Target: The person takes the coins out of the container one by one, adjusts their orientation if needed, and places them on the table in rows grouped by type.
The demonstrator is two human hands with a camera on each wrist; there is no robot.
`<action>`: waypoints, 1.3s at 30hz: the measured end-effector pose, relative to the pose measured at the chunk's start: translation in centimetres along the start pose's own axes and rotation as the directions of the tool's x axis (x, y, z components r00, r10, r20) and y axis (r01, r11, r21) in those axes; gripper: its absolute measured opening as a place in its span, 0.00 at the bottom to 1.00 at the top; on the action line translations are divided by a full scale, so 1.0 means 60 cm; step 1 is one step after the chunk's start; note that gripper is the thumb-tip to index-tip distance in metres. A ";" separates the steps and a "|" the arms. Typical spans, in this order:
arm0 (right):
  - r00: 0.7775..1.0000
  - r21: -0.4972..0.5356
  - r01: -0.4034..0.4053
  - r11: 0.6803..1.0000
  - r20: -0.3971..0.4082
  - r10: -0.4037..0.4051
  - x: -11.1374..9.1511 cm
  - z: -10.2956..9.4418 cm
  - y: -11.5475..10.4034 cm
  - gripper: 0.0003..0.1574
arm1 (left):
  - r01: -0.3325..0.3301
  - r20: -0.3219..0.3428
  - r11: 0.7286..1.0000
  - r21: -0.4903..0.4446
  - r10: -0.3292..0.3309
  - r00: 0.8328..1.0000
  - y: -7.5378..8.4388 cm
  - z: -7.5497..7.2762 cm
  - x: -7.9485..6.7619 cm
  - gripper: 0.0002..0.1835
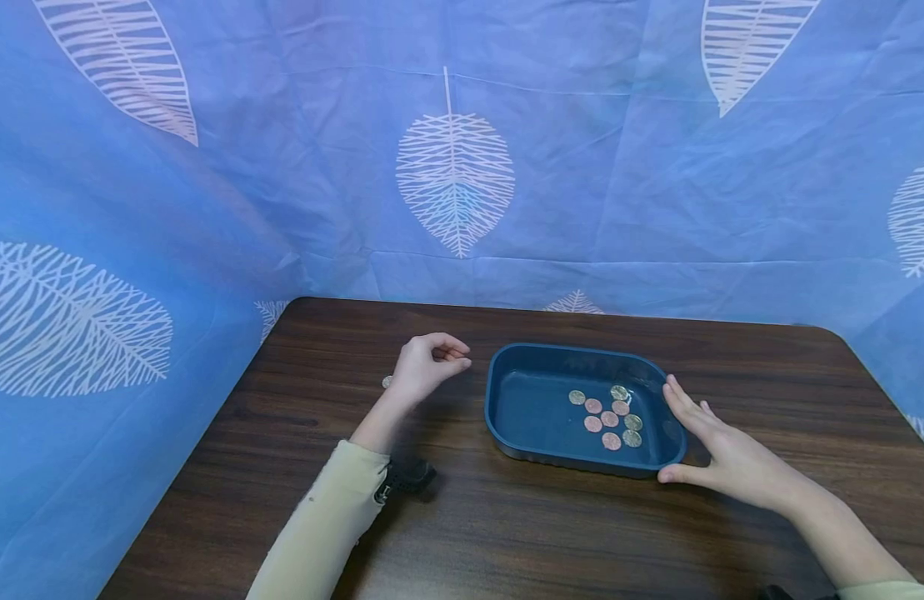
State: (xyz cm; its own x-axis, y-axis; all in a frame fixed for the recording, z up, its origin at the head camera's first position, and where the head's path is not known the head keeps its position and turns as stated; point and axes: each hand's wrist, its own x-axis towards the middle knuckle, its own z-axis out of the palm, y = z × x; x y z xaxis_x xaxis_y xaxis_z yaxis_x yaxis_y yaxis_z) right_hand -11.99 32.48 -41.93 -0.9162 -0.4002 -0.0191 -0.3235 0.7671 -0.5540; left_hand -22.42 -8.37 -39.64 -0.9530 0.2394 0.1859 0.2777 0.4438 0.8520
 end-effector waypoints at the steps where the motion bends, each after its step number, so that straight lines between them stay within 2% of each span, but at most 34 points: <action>1: 1.000 -0.003 0.000 1.000 -0.001 0.000 0.000 0.000 0.000 0.68 | -0.011 0.017 1.000 -0.014 0.011 1.000 0.007 0.008 0.000 0.06; 8: 1.000 -0.023 -0.009 1.000 -0.002 0.009 0.000 0.000 -0.001 0.68 | -0.042 0.156 0.995 -0.095 0.057 0.986 0.048 0.062 0.006 0.07; 17: 1.000 0.000 0.016 1.000 -0.006 -0.016 -0.002 0.003 -0.002 0.68 | -0.068 0.229 0.987 -0.147 0.101 0.968 0.082 0.124 0.022 0.06; 22: 0.997 -0.052 0.069 0.996 -0.040 -0.071 -0.003 0.006 0.001 0.67 | -0.060 0.298 0.984 -0.166 0.109 0.948 0.102 0.164 0.034 0.07; 27: 0.991 -0.089 0.110 0.990 -0.064 -0.116 -0.003 0.009 0.004 0.66 | -0.024 0.363 0.989 -0.148 0.077 0.929 0.110 0.210 0.044 0.08; 31: 0.988 -0.108 0.130 0.986 -0.072 -0.138 -0.002 0.010 0.006 0.67 | 0.017 0.398 0.989 -0.147 0.043 0.916 0.106 0.238 0.042 0.08; 36: 0.982 -0.185 0.154 0.971 -0.081 -0.171 0.000 0.008 0.006 0.67 | 0.097 0.412 0.989 -0.115 -0.042 0.910 0.093 0.257 0.038 0.06; 39: 0.979 -0.215 0.161 0.963 -0.087 -0.183 -0.001 0.005 0.005 0.67 | 0.122 0.424 0.988 -0.095 -0.071 0.903 0.092 0.262 0.038 0.05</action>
State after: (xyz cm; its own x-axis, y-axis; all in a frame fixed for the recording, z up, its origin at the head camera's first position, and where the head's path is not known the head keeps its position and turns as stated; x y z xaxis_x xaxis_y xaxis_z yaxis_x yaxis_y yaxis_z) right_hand -11.99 32.60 -42.34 -0.8588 -0.4883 0.1550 -0.5095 0.7824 -0.3581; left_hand -21.14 8.20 -42.24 -0.8287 0.5508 -0.0998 0.1467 0.3857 0.9109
